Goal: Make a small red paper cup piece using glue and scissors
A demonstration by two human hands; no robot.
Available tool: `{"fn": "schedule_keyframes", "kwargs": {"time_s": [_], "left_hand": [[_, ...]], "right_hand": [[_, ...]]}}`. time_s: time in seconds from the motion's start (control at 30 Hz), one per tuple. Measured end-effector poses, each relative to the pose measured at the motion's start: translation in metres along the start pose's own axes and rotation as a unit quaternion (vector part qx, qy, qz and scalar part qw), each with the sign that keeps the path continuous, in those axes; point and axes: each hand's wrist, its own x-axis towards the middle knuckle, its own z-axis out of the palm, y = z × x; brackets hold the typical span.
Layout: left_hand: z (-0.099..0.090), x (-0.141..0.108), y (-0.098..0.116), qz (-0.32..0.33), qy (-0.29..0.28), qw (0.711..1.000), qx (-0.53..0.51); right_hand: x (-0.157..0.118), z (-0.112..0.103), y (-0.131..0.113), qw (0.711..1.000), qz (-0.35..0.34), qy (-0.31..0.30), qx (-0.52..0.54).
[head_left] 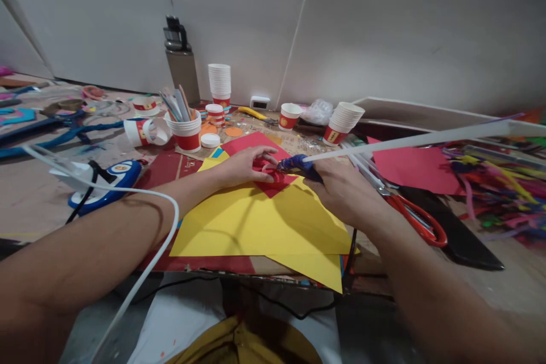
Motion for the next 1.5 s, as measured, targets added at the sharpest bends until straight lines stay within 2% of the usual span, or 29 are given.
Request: {"fn": "schedule_keyframes", "kwargs": {"time_s": [0.17,0.33,0.57,0.93,1.13,1.5], "left_hand": [[-0.0003,-0.0010,0.0039,0.000,0.011,0.999,0.043],[-0.0002,-0.0022,0.0043,0.001,0.007,1.000,0.029],[-0.0001,0.0001,-0.0015,0.004,0.011,1.000,0.028],[0.0000,-0.0022,0.0032,0.001,0.000,1.000,0.011],[0.0012,-0.0024,0.0034,-0.009,0.010,1.000,0.004],[-0.0003,-0.0011,-0.0005,0.004,0.018,0.999,0.031]], "right_hand": [[0.0010,0.0026,-0.0004,1.000,-0.018,0.002,-0.018],[-0.0013,-0.0011,-0.0007,1.000,-0.010,0.002,-0.028],[0.0045,0.0056,-0.0037,0.999,-0.038,0.017,-0.010],[-0.0019,-0.0028,0.0015,0.999,-0.009,0.011,-0.032],[-0.0010,-0.0009,-0.0004,0.998,-0.011,0.008,-0.056],[0.0051,0.0045,-0.0056,0.999,-0.026,0.015,-0.028]]}}
